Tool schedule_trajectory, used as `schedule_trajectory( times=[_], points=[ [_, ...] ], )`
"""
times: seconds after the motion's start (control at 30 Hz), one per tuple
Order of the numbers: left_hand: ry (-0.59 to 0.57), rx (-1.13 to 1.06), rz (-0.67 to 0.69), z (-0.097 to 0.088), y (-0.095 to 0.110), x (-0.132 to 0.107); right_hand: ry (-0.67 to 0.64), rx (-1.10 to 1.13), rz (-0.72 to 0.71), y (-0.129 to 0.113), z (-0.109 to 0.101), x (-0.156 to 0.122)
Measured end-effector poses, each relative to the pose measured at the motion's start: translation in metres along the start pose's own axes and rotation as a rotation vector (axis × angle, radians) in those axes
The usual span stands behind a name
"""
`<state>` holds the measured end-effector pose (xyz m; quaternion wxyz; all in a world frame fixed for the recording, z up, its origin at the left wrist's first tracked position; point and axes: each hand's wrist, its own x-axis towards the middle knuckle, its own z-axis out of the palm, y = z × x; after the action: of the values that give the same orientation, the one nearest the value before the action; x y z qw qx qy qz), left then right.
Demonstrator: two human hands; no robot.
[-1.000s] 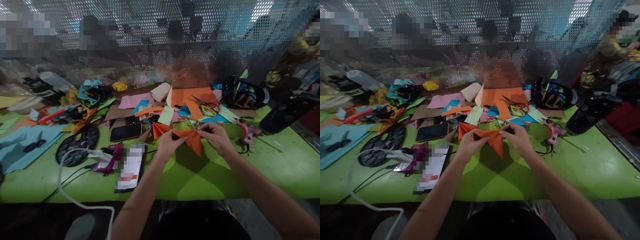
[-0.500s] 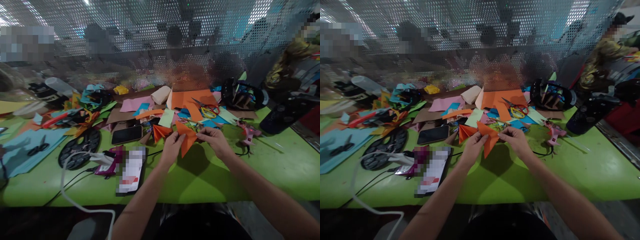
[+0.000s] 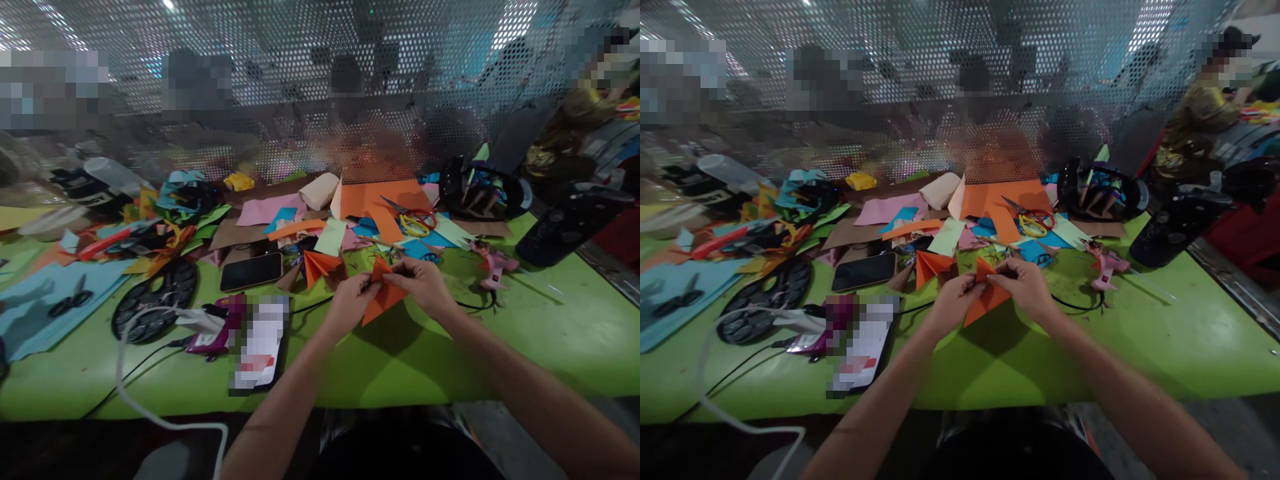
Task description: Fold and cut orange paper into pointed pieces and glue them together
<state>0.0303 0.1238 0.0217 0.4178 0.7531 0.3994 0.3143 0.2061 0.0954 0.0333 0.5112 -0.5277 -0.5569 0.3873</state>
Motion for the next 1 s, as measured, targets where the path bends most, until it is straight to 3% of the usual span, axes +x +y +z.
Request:
schedule_trajectory(
  times=[0.17,0.4,0.63,1.0],
  points=[
    [0.004,0.050,-0.019,0.0000,-0.0019,-0.0011,-0.034,0.034,-0.003,-0.0007,0.0011,-0.0001],
    [-0.118,0.077,-0.007,0.0033,0.0030,-0.0030,0.025,0.028,-0.017,0.0023,0.0056,-0.0010],
    [-0.064,0.082,-0.025,0.0042,-0.0047,-0.0011,0.132,0.023,-0.139,-0.0042,-0.0010,-0.0023],
    [-0.057,0.158,-0.009,0.0033,0.0020,-0.0014,0.100,-0.003,-0.083,-0.0011,0.0017,-0.0020]
  ],
)
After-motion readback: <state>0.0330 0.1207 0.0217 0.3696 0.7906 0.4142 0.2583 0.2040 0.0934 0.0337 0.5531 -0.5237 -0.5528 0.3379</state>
